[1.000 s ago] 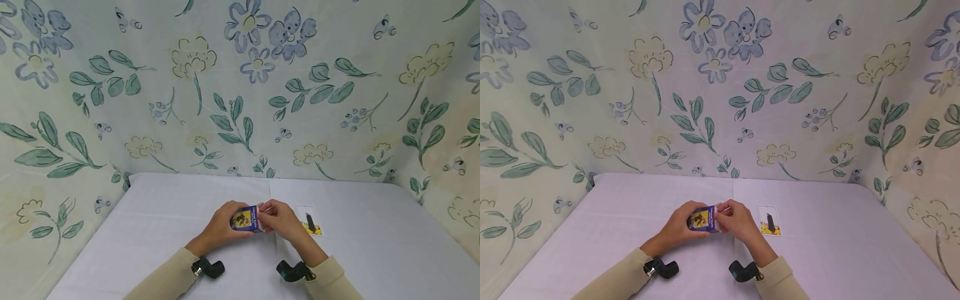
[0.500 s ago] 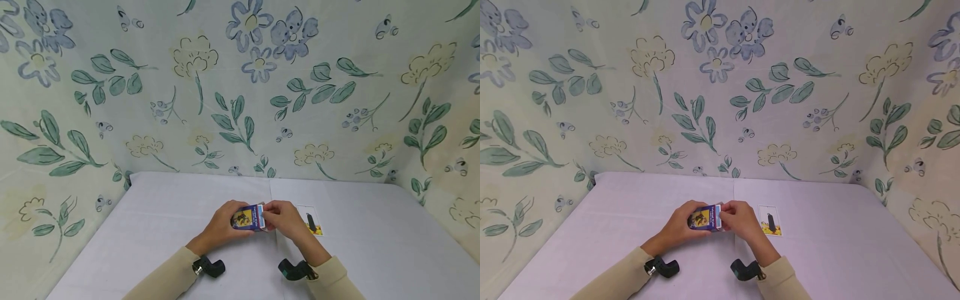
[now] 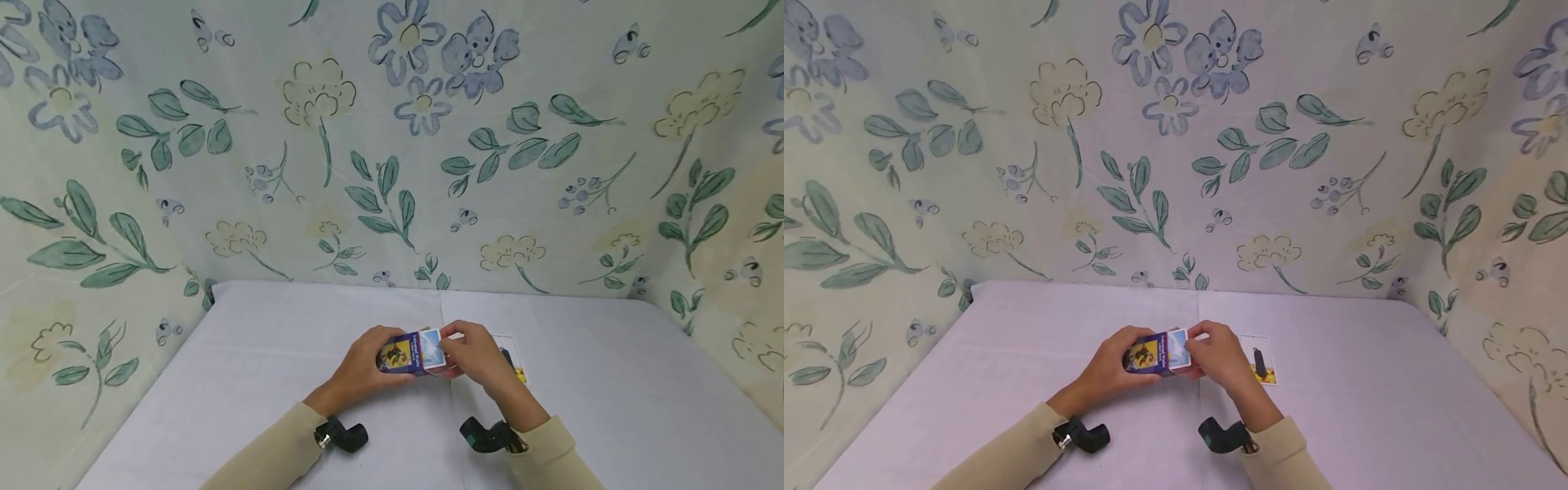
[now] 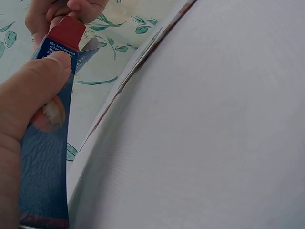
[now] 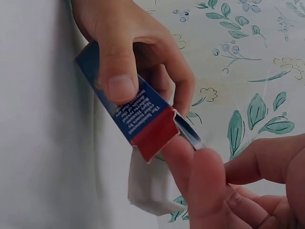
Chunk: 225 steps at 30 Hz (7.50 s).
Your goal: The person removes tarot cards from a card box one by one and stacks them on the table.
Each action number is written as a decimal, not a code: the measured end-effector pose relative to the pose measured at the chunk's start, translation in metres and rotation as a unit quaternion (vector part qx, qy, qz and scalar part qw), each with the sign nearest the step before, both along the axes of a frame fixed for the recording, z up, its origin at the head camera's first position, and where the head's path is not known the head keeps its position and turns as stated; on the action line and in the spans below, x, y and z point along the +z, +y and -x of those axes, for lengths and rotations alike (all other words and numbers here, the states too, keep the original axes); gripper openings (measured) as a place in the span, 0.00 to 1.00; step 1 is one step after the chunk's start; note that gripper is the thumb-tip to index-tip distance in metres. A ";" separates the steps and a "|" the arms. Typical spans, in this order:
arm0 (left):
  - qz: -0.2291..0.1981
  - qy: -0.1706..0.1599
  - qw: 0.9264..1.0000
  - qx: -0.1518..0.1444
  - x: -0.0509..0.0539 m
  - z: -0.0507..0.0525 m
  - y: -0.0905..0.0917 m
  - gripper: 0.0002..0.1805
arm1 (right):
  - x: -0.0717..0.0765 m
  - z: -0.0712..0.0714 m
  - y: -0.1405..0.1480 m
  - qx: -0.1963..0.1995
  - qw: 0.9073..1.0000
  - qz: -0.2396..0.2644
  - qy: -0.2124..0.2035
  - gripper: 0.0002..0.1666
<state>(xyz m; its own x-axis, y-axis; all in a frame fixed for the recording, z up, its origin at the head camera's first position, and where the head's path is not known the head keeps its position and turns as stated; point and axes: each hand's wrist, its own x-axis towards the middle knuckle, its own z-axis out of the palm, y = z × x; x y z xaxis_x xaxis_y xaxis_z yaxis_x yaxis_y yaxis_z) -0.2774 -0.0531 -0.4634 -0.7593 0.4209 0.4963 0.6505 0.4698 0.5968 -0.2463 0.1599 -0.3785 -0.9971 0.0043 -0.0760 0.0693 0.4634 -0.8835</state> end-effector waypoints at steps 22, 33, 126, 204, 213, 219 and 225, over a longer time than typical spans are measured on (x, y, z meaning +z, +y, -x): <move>-0.005 0.006 1.000 0.014 -0.001 0.001 0.001 0.43 | 0.007 0.004 0.020 0.019 0.998 0.040 -0.052 0.15; -0.007 0.003 1.000 0.021 0.003 0.000 0.001 0.41 | 0.012 0.005 0.027 0.026 0.995 0.081 -0.058 0.16; -0.036 0.000 0.999 0.026 0.002 0.000 0.000 0.40 | 0.023 0.000 0.093 -0.071 0.994 0.078 -0.005 0.33; -0.045 -0.002 0.999 0.024 -0.001 0.002 0.001 0.39 | -0.035 0.040 0.122 -0.107 0.987 -0.107 -0.058 0.35; -0.045 -0.006 0.999 0.020 0.001 0.002 0.000 0.39 | -0.038 0.042 0.120 -0.110 0.987 -0.101 -0.057 0.33; -0.038 -0.013 0.999 0.025 0.002 0.002 0.001 0.39 | -0.038 0.043 0.120 -0.109 0.985 -0.122 -0.060 0.34; -0.040 -0.011 0.999 0.026 0.001 0.002 0.001 0.40 | -0.039 0.040 0.120 -0.106 0.984 -0.126 -0.062 0.33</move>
